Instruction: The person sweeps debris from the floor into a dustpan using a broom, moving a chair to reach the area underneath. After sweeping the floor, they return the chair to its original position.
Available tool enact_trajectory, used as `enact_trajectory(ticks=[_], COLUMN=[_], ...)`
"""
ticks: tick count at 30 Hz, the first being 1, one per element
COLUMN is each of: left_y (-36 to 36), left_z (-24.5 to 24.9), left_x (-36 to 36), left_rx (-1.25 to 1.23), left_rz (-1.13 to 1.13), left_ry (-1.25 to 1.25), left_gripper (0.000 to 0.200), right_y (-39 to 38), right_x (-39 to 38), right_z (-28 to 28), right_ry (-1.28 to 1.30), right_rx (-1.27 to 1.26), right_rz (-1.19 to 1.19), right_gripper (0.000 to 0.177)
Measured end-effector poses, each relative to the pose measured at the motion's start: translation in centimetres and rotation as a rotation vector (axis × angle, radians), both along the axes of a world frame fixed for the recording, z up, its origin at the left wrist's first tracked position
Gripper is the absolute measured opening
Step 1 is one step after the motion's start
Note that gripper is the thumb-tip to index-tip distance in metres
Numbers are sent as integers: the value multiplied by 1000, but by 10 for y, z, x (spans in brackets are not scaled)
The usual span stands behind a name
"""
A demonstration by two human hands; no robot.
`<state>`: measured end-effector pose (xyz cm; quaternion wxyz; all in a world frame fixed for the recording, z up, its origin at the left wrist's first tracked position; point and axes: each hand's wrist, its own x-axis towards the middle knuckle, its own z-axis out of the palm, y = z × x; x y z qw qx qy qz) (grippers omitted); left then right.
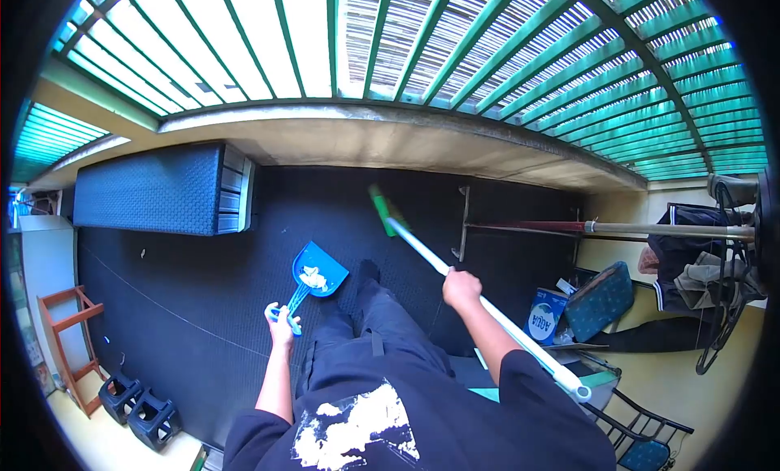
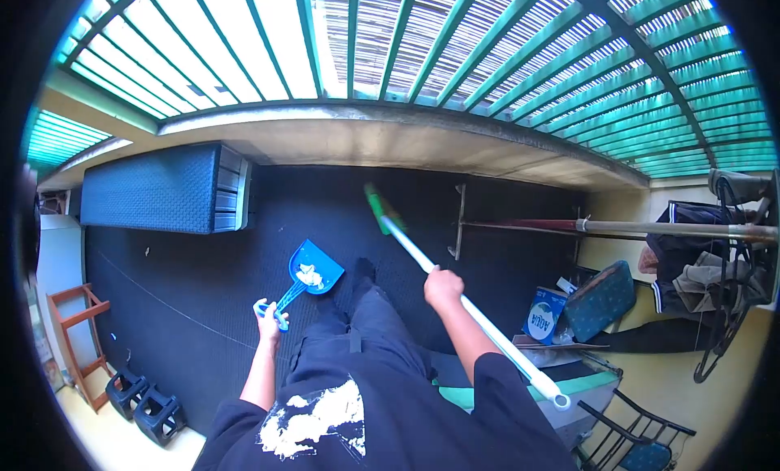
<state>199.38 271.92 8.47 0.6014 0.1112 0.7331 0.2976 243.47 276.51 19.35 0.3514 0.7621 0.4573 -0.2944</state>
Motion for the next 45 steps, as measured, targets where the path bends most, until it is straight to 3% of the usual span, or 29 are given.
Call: enact_trajectory(ticks=[3,6,12,16,19,32,36,42,45], left_y=[10,12,10,-1,-10,-87,-105,-130,-142], left_z=[-4,-6,0,0,8,3,5,6,11], left_x=[13,17,24,23,24,11,-5,-23,-28], left_rx=[10,41,31,53,45,42,79,95,103], left_rz=[61,127,229,291,372,698,796,865,913], left_ry=[-1,47,28,36,28,-22,-46,-24,-27], left_gripper=[38,39,40,42,39,34,33,33,34], right_y=[2,25,68,91,104,174,190,239,254], right_x=[-3,16,119,162,170,-103,-168,-234,-287], right_z=[1,43,100,82,35,-36,-25,56,42], right_ry=[120,124,-78,-216,-190,155,148,3,-80], right_rx=[-4,22,3,-56,14,-1,61,264,348], right_rz=[-43,49,159,45,-84,285,528,904,1019], right_gripper=[33,32,32,30,33,34,31,25,21])
